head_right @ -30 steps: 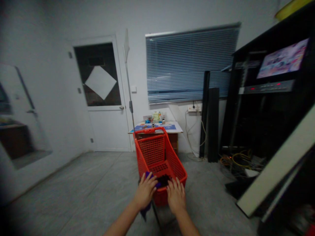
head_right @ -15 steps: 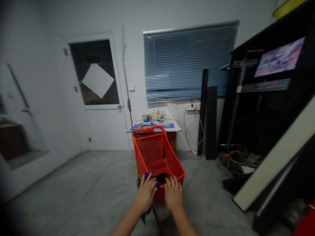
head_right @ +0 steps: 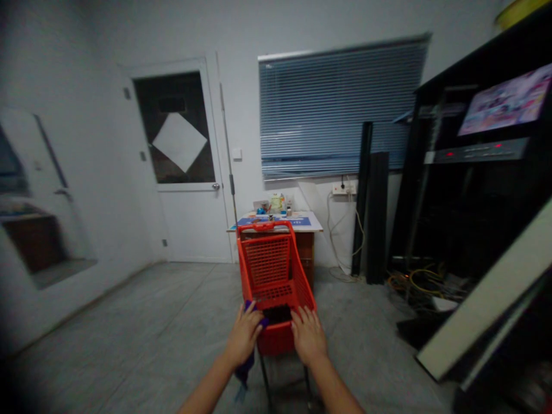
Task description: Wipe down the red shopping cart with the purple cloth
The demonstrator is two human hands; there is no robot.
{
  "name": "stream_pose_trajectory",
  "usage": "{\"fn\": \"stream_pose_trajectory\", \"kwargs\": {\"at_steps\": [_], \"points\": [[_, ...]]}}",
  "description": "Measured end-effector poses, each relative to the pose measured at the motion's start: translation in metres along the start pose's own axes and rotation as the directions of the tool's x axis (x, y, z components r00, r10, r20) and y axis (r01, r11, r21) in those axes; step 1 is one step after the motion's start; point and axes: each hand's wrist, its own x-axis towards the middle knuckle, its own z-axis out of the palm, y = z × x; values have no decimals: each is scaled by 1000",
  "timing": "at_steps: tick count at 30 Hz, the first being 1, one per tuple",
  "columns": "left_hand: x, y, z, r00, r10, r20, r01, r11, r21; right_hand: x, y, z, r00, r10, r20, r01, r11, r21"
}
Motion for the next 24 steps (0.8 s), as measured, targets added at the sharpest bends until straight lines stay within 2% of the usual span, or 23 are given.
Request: {"fn": "stream_pose_trajectory", "kwargs": {"at_steps": [5, 8, 13, 19, 24], "points": [[-4, 7, 10, 990, -87, -109, 94, 994, 58, 3, -18, 13, 998, 48, -42, -48, 999, -3], [-5, 16, 17, 978, -142, -152, 156, 984, 84, 3, -27, 12, 997, 58, -59, -60, 998, -23], [-6, 18, 17, 983, -124, -137, 137, 986, 91, 3, -24, 3, 999, 10, -49, -11, 1000, -22], [-8, 12, 12, 982, -148, -115, 158, 984, 81, -5, -27, 2, 999, 13, -50, -14, 1000, -17], [-10, 5, 8, 972, -204, -115, 217, 969, 118, -5, -32, 4, 997, -70, 23, 69, 997, 47]]}}
